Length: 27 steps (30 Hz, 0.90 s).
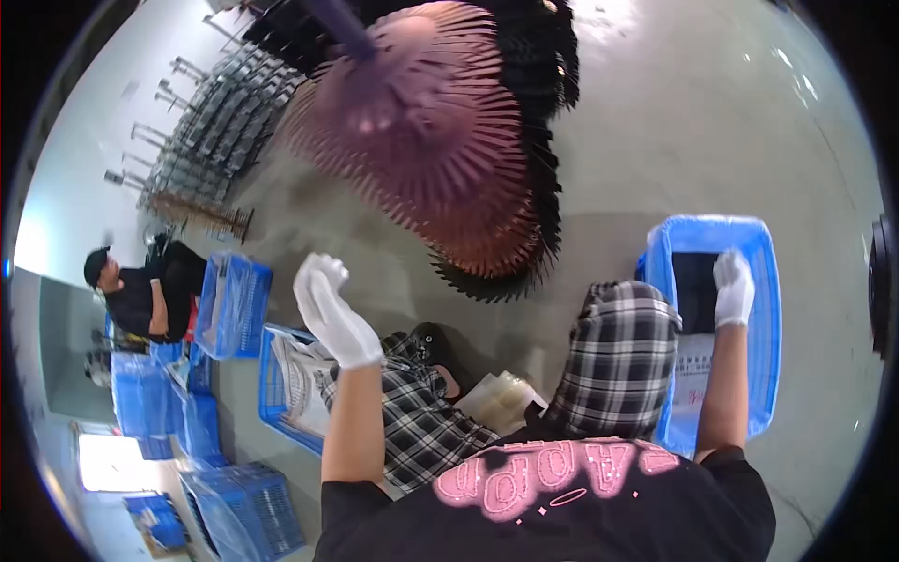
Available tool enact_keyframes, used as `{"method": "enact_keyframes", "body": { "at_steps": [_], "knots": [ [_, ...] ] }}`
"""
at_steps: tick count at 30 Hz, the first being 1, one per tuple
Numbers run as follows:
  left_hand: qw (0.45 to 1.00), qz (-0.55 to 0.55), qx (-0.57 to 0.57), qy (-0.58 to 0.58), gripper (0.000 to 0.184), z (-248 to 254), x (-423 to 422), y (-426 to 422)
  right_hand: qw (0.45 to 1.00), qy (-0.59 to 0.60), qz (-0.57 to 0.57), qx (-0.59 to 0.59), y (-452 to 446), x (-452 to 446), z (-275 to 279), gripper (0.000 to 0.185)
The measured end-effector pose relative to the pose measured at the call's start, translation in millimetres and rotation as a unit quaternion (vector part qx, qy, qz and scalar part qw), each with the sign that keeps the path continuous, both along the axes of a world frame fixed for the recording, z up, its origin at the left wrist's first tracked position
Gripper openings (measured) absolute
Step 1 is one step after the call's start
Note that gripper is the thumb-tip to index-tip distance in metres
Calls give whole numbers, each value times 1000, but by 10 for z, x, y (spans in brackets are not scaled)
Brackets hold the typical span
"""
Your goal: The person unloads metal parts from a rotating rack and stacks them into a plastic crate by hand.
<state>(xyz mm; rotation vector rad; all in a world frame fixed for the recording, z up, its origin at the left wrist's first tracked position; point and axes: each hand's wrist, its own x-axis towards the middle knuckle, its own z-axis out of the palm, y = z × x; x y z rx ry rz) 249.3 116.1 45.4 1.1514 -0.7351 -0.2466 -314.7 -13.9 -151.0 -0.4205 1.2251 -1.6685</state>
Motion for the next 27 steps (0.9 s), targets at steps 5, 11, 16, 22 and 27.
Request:
{"method": "enact_keyframes", "body": {
  "at_steps": [5, 11, 16, 22, 27],
  "knots": [
    [984, -37, 51, 165, 35, 58, 611, -582, 875, 312, 172, -328, -758, 1657, 2567, 37],
    [923, -146, 188, 302, 42, -411, 790, -1033, 704, 326, 437, -455, -1082, 3440, 4462, 54],
    [875, -277, 166, 361, 62, -192, 565, -1074, 832, 268, 375, -308, -945, 4599, 4744, 22],
    [780, -244, 135, 560, 58, -357, 545, -1251, 849, 104, 407, -321, -1237, 4907, 4627, 25],
    [738, -311, 37, 598, 45, -666, 258, -1135, 827, 230, 400, -322, -1489, 4886, 4741, 24]
  ]
}}
